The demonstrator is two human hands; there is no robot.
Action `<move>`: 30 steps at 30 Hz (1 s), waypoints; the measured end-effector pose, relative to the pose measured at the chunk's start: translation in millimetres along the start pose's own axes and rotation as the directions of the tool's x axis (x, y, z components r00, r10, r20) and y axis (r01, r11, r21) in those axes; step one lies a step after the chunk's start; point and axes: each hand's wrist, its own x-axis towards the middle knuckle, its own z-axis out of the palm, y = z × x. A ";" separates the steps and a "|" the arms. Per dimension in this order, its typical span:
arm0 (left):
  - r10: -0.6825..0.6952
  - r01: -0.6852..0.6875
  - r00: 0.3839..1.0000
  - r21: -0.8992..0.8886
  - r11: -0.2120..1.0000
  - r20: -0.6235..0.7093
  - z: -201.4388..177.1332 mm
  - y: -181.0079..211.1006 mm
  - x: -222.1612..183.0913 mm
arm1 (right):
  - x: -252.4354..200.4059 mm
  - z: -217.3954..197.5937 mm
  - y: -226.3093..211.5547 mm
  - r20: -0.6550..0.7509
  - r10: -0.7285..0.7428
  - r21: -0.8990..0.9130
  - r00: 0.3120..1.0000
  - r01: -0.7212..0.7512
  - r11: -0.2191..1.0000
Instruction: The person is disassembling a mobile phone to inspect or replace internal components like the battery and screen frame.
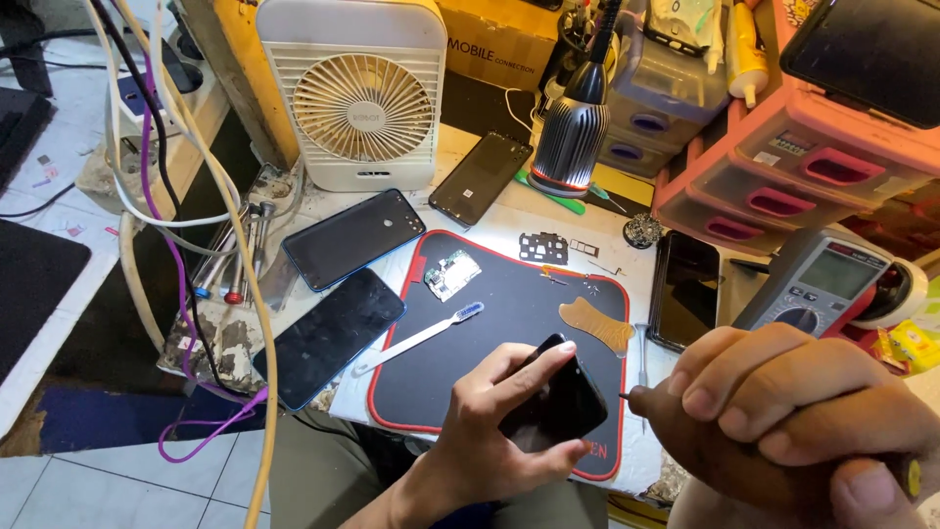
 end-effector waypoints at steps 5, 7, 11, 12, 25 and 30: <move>0.135 -0.133 0.990 0.049 0.990 -0.040 -5.7 4.6 -7.9 | -4.6 -0.9 -0.9 -0.049 0.068 -0.085 0.996 -0.072 0.994; 0.139 -0.134 0.989 0.078 0.988 -0.054 -5.0 5.2 -10.7 | -5.8 -2.4 2.6 -0.037 0.095 -0.118 0.995 -0.099 0.988; 0.180 -0.168 0.982 0.151 0.974 -0.064 -5.9 8.8 -8.0 | -7.5 -9.7 11.0 -0.009 0.055 -0.081 0.998 -0.056 0.995; 0.223 -0.205 0.972 0.202 0.958 -0.070 -5.9 8.5 -7.2 | -7.3 -14.6 12.6 0.041 0.057 -0.095 0.998 -0.053 0.994; 0.269 -0.256 0.963 0.344 0.904 0.009 -11.4 18.1 -2.7 | 10.9 8.4 1.0 0.118 0.159 -0.009 0.980 -0.159 0.987; 0.245 -0.235 0.969 0.361 0.903 0.019 -12.8 21.9 -5.2 | 4.6 10.2 -2.0 0.047 0.164 -0.122 0.985 -0.158 0.980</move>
